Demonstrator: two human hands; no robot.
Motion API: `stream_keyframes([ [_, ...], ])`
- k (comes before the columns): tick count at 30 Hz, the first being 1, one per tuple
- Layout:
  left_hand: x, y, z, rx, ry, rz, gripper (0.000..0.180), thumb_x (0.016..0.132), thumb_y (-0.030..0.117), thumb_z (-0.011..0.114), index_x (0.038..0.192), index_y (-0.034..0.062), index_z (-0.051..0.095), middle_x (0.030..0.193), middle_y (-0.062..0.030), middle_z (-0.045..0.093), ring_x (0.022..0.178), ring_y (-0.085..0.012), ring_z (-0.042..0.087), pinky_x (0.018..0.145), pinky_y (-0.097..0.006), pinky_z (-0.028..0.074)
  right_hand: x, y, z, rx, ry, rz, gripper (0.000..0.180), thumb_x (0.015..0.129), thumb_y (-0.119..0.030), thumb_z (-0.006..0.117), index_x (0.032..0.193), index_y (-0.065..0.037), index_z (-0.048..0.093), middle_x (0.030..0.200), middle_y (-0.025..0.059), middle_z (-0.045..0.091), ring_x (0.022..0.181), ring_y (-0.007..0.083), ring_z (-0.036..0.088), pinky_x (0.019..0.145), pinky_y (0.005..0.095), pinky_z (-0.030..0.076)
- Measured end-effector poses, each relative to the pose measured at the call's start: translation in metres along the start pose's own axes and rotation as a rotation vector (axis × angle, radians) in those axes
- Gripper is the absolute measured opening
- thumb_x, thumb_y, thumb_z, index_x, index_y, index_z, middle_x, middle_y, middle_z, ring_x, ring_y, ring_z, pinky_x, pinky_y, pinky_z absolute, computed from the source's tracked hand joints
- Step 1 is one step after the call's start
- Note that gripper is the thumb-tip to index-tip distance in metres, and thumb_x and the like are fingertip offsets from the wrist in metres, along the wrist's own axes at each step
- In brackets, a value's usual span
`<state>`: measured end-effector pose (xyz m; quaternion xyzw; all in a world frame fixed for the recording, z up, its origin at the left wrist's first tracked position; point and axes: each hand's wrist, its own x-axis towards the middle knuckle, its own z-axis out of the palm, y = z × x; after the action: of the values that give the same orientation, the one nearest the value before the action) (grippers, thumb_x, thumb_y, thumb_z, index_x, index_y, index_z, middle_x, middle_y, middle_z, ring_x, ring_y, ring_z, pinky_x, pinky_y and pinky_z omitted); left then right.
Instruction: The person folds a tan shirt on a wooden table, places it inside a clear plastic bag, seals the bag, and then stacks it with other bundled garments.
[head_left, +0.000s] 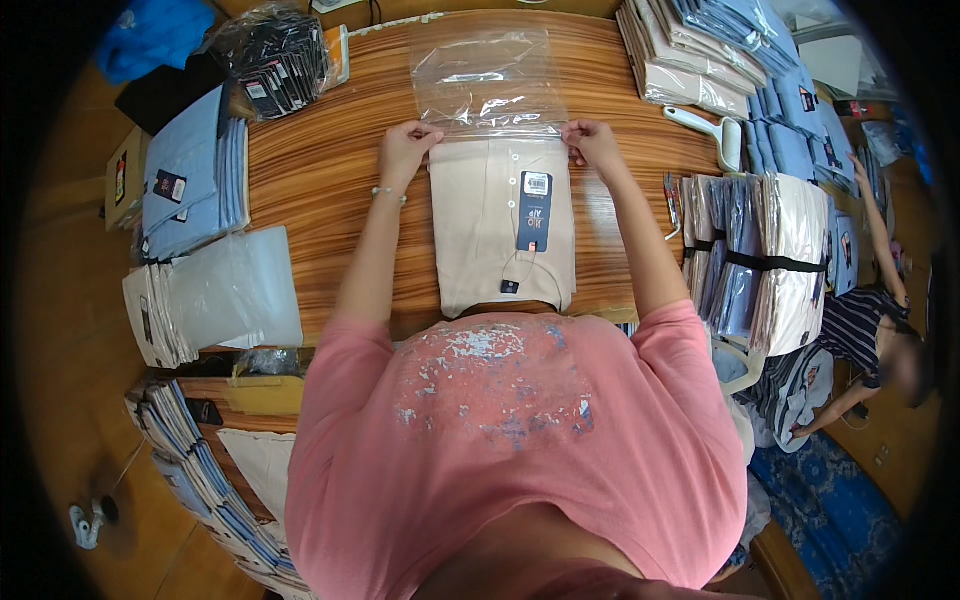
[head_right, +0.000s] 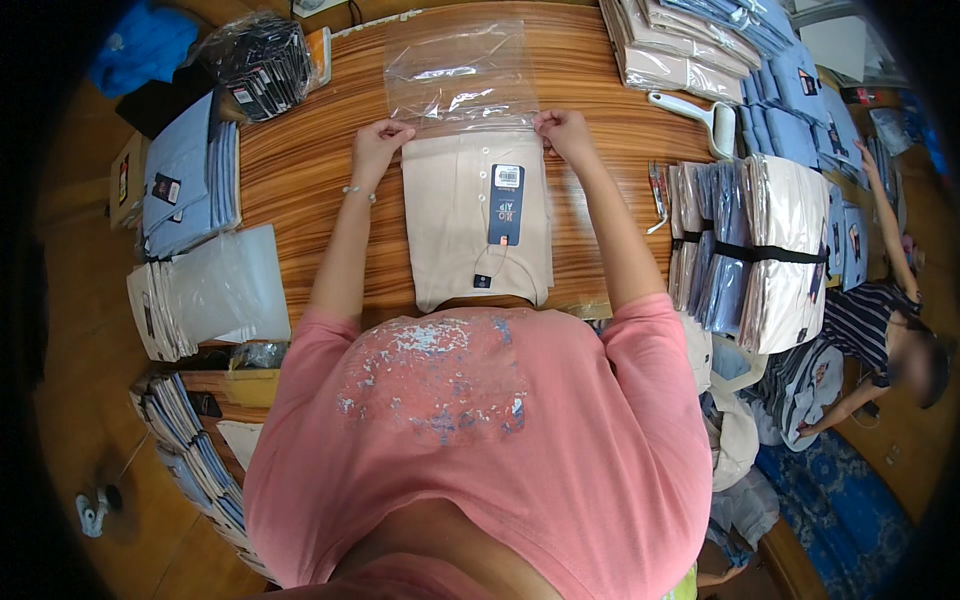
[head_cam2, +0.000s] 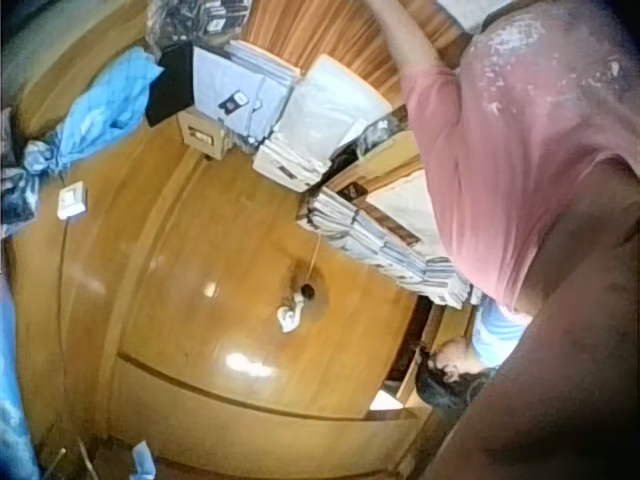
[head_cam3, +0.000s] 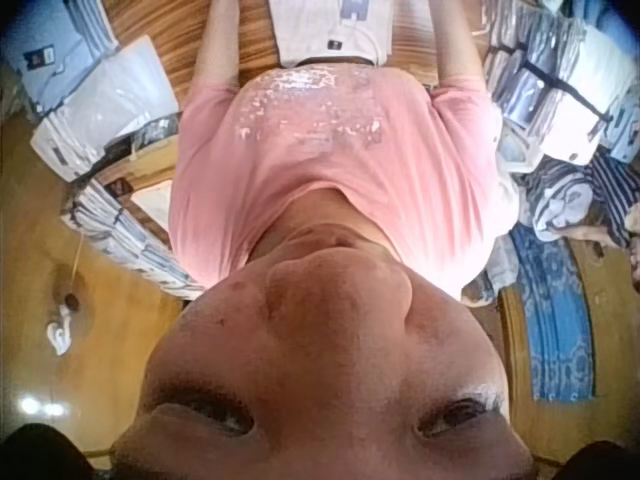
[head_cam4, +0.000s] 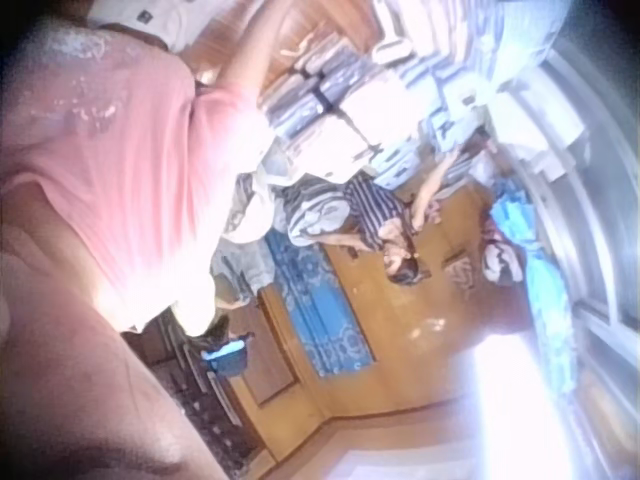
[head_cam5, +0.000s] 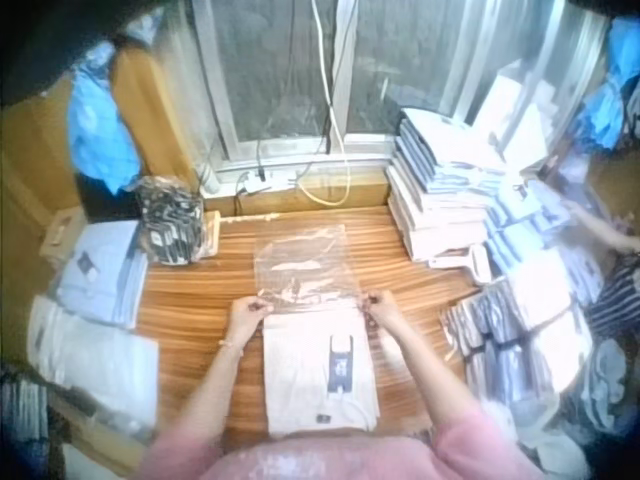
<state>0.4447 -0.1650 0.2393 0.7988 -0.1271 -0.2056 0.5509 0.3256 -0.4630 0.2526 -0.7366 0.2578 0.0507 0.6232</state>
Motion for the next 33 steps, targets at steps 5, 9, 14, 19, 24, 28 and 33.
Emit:
stream_keyframes([
  [5, -0.003, -0.015, 0.0, -0.131, -0.07, -0.106, 0.017, 0.08, 0.012, 0.068, 0.092, 0.0012, 0.065, 0.076, 0.0009, 0.064, 0.055, -0.0035, 0.049, 0.049, -0.016, 0.037, 0.007, -0.001, 0.003, -0.059, -0.102, 0.123, 0.008, 0.079, -0.009, 0.065, 0.083, -0.003, 0.064, 0.063, -0.0015, 0.055, 0.052, 0.006, 0.047, 0.043, 0.0211, 0.038],
  [9, -0.005, 0.014, -0.008, -0.194, -0.22, -0.243, 0.014, 0.081, 0.012, 0.067, 0.09, 0.0023, 0.063, 0.071, 0.002, 0.061, 0.053, -0.0027, 0.047, 0.047, -0.016, 0.035, 0.017, 0.013, -0.009, 0.027, -0.12, -0.009, 0.016, 0.077, -0.017, 0.071, 0.084, -0.004, 0.066, 0.066, -0.001, 0.058, 0.053, 0.0058, 0.046, 0.044, 0.0206, 0.035],
  [14, 0.005, -0.025, -0.019, -0.203, -0.115, -0.1, 0.014, 0.081, 0.013, 0.068, 0.087, 0.0027, 0.061, 0.07, 0.0013, 0.061, 0.054, -0.0035, 0.048, 0.048, -0.017, 0.038, 0.026, 0.0, -0.001, -0.12, -0.328, 0.137, 0.012, 0.08, -0.02, 0.069, 0.086, -0.009, 0.068, 0.057, -0.0047, 0.052, 0.042, 0.0037, 0.035, 0.038, 0.0196, 0.024],
  [19, -0.005, 0.008, -0.016, -0.223, -0.207, -0.313, 0.018, 0.076, 0.01, 0.072, 0.088, 0.0036, 0.06, 0.068, 0.0014, 0.06, 0.053, -0.0037, 0.048, 0.047, -0.018, 0.038, 0.024, -0.002, -0.019, -0.107, -0.318, 0.201, 0.016, 0.079, -0.021, 0.07, 0.087, -0.008, 0.068, 0.057, -0.0047, 0.053, 0.042, 0.0036, 0.034, 0.038, 0.0197, 0.024],
  [24, -0.007, -0.002, -0.016, -0.155, -0.316, -0.267, 0.028, 0.072, 0.008, 0.075, 0.096, 0.0034, 0.06, 0.077, -0.0003, 0.063, 0.054, -0.0025, 0.046, 0.049, -0.018, 0.038, 0.023, -0.007, -0.012, -0.209, -0.41, 0.084, 0.018, 0.077, -0.016, 0.071, 0.091, -0.006, 0.068, 0.067, -0.002, 0.06, 0.051, 0.0038, 0.045, 0.04, 0.019, 0.03],
  [28, -0.012, -0.003, -0.01, -0.187, -0.306, -0.148, 0.038, 0.073, 0.004, 0.072, 0.108, 0.0022, 0.057, 0.094, -0.0024, 0.064, 0.055, -0.0022, 0.048, 0.049, -0.016, 0.038, 0.039, 0.022, -0.02, -0.071, -0.416, -0.006, 0.02, 0.076, -0.012, 0.072, 0.094, -0.005, 0.068, 0.075, 0.0008, 0.065, 0.06, 0.0046, 0.052, 0.045, 0.0177, 0.034],
  [33, -0.015, 0.001, -0.007, -0.182, -0.332, -0.212, 0.048, 0.075, 0.008, 0.071, 0.118, 0.0027, 0.051, 0.093, -0.0015, 0.064, 0.057, -0.0021, 0.047, 0.049, -0.017, 0.038, 0.048, 0.032, -0.025, -0.068, -0.41, -0.001, 0.018, 0.075, -0.009, 0.072, 0.091, -0.005, 0.067, 0.077, 0.0007, 0.065, 0.058, 0.0037, 0.051, 0.044, 0.0177, 0.033],
])
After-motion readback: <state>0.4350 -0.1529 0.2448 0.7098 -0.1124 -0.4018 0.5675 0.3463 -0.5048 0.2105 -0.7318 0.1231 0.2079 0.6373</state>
